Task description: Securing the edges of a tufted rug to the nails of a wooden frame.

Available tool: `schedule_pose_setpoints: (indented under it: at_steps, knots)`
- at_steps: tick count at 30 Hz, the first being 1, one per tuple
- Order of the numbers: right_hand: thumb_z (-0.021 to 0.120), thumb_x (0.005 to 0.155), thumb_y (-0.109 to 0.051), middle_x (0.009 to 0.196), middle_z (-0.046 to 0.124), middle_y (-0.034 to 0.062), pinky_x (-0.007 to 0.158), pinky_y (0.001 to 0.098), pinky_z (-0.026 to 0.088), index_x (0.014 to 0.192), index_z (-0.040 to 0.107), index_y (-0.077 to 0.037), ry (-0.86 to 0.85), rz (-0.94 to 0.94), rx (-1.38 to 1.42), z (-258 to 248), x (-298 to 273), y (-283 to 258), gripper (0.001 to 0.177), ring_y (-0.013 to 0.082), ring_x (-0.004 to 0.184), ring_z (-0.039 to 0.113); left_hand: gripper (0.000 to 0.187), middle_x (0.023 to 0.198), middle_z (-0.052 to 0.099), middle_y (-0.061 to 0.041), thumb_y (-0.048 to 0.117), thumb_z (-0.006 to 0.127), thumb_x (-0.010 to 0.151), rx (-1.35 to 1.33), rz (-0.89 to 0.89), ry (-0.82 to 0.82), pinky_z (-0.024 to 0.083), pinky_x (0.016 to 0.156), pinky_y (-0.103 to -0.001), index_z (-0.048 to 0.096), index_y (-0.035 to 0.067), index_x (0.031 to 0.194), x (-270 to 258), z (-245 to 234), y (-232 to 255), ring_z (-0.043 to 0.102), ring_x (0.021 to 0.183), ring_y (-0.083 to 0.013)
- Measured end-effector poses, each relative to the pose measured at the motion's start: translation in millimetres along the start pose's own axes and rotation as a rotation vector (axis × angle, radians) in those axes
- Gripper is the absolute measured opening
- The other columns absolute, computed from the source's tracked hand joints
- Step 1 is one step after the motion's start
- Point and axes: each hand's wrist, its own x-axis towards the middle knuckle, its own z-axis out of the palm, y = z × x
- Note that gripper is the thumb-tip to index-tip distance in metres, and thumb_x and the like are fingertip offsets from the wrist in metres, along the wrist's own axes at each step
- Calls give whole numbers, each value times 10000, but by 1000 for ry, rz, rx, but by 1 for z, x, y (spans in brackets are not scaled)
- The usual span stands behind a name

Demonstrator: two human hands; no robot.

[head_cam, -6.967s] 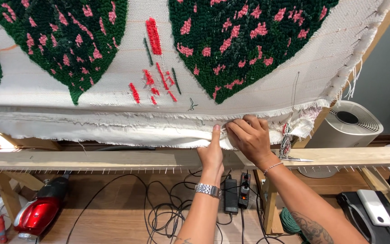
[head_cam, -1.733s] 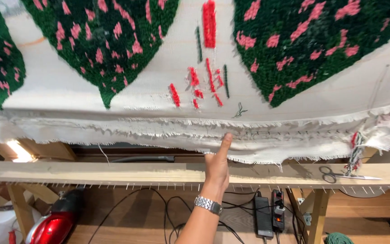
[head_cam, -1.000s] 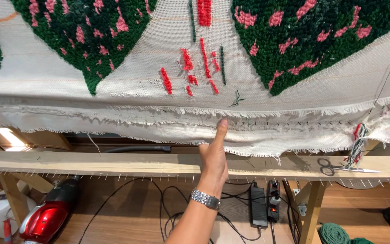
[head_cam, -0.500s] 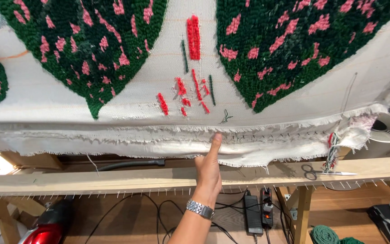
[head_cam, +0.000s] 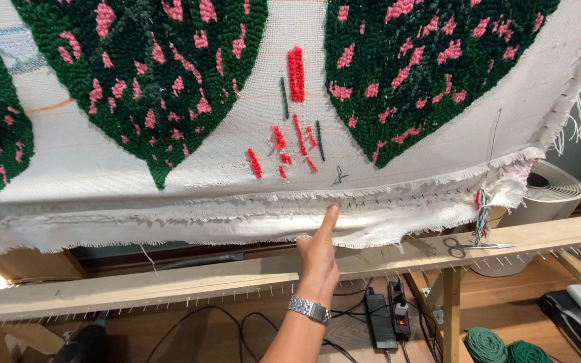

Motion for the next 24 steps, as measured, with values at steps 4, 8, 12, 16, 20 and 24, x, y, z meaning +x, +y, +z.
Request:
schedule_pose_setpoints:
  at_steps: [4, 8, 12, 16, 20, 24]
  knots:
    - [749, 942, -287, 670, 554, 104, 556, 305, 401, 803, 729, 0, -35, 12, 20, -62, 65, -42, 319, 112, 614, 467, 560, 993, 627, -76, 346, 923, 745, -35, 44, 0, 325, 1161, -453, 547, -9, 960, 0, -6, -3, 574, 1118, -195]
    - [751, 946, -289, 654, 547, 106, 540, 301, 398, 789, 731, 5, -70, 31, 24, -102, 98, -57, 334, 108, 599, 460, 542, 844, 521, -127, 385, 927, 779, -6, -8, -12, 515, 855, -599, 617, -44, 896, -8, -7, 2, 437, 790, -258]
    - [717, 891, -246, 837, 742, 40, 595, 294, 480, 1003, 772, -76, 413, -170, -244, -108, 126, -87, 211, 141, 669, 617, 507, 892, 646, -127, 375, 880, 815, 31, 66, -13, 481, 777, -328, 683, -77, 931, -11, -8, -1, 563, 786, -176]
    - [749, 895, -161, 1053, 704, 78, 848, 374, 505, 1079, 734, -60, 730, -557, -573, -107, 143, -88, 210, 255, 982, 657, 469, 948, 701, -136, 325, 840, 820, -42, 76, -51, 498, 776, -318, 742, -104, 982, -24, -2, 13, 582, 816, -168]
    - [784, 850, -147, 1020, 728, 64, 839, 389, 457, 1004, 742, -67, 717, -539, -683, -109, 153, -84, 179, 260, 1002, 652, 419, 1046, 739, -89, 266, 831, 782, -122, 134, -40, 511, 825, -290, 733, -38, 1053, -31, 6, 22, 655, 913, -135]
    - [791, 843, -139, 1029, 713, 66, 894, 403, 463, 998, 729, -53, 745, -668, -785, -110, 156, -80, 188, 273, 1032, 648, 416, 1044, 743, -109, 223, 853, 794, -149, 102, -19, 508, 821, -301, 753, -86, 1054, -29, 9, 18, 638, 906, -149]
